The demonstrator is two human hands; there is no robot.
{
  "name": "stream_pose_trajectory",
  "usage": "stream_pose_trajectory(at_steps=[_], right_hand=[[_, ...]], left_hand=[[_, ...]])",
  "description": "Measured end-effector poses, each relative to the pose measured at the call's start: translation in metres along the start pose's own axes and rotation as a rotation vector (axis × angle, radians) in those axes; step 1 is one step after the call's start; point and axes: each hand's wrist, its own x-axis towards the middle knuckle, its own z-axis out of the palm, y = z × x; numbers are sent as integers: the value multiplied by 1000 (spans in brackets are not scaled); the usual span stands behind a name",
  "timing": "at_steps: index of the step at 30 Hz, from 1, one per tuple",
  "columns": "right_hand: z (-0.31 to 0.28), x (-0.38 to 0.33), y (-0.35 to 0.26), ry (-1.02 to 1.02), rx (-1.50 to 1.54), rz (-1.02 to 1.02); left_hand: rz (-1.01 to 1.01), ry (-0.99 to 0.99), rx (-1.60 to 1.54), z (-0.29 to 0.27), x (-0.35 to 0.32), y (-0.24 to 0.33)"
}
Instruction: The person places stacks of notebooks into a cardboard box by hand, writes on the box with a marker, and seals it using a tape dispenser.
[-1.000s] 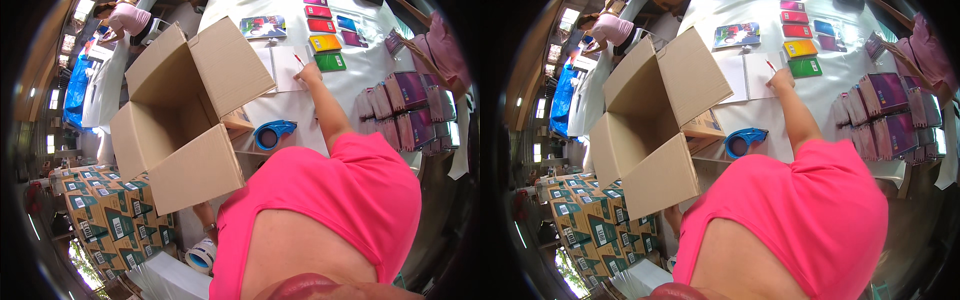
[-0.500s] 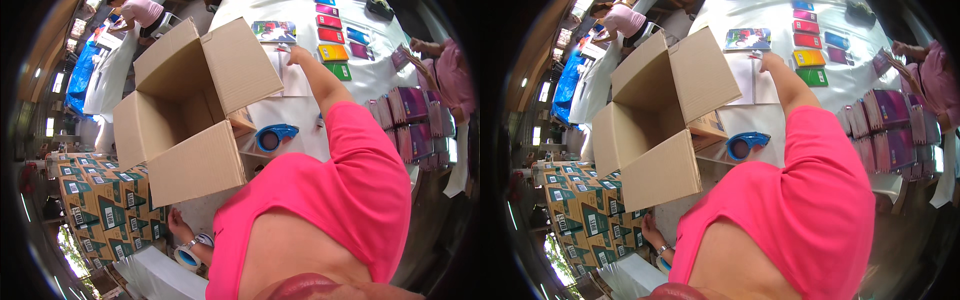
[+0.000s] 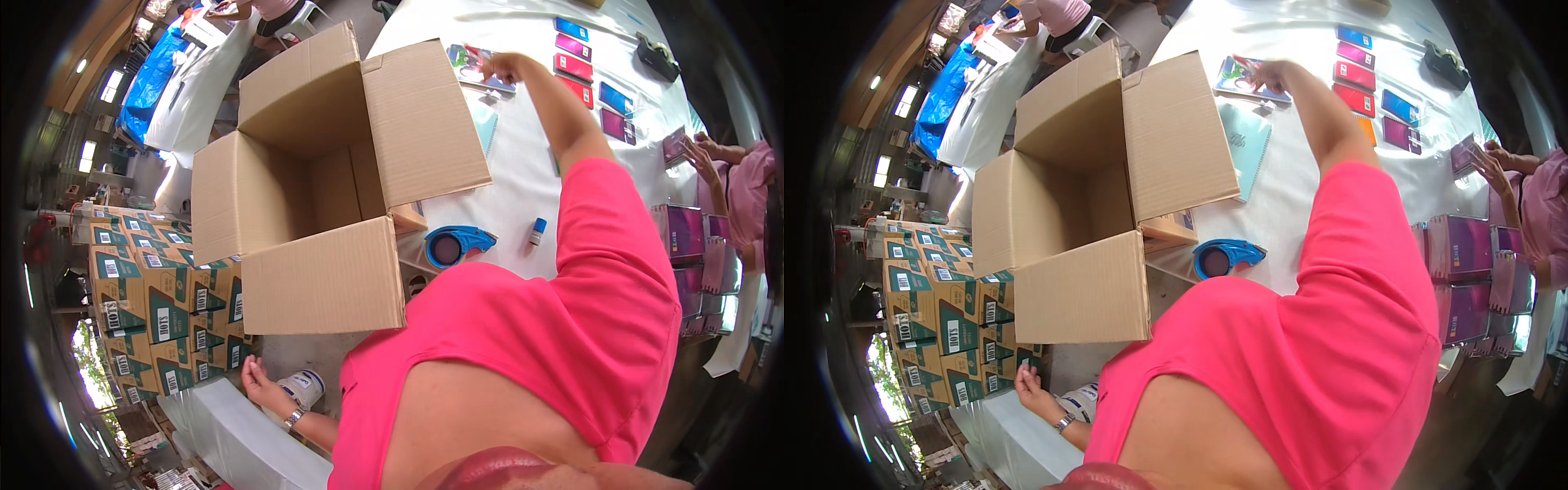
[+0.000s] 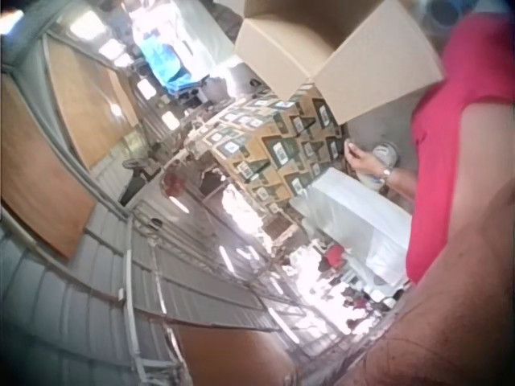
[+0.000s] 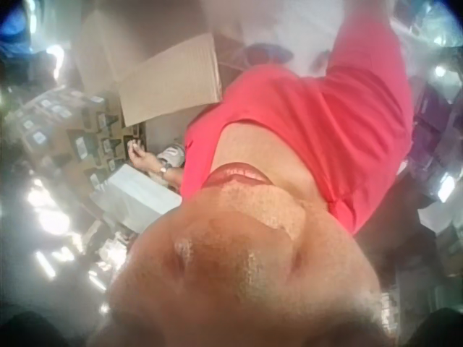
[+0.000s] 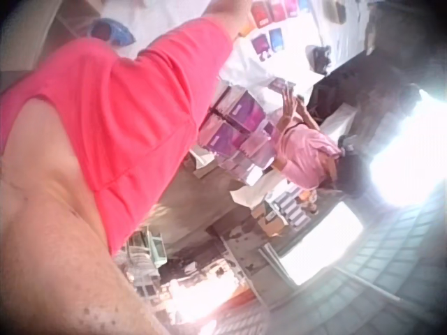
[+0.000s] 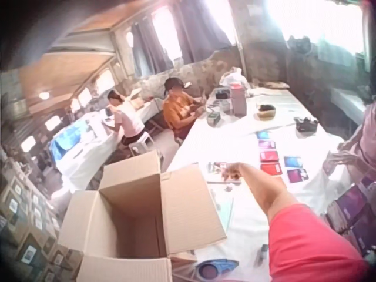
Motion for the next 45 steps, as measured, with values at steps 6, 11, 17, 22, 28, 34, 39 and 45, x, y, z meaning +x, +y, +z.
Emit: stream_pose_trajectory(at_steps=[6, 11, 17, 22, 28, 34, 39, 45], right_hand=[[152, 16, 49, 497, -565, 99], [91, 21, 23, 315, -618, -84], [81, -63, -93, 938, -438, -617], [85, -72, -75, 934, -204, -599], [137, 44, 1, 1047, -663, -484], [173, 31, -14, 833, -168, -437], [230, -89, 42, 466, -506, -313], [336, -193, 74, 311, -670, -289]], left_hand=[[472, -152, -64, 33, 14, 112], [897, -588, 259, 102, 61, 179], [920, -691, 401, 171, 43, 134], [976, -443, 337, 195, 29, 130], [1014, -405, 321, 197, 29, 128], [1029, -419, 338, 200, 27, 129], [1070, -372, 313, 197, 27, 120], [1127, -308, 218, 220, 40, 120]])
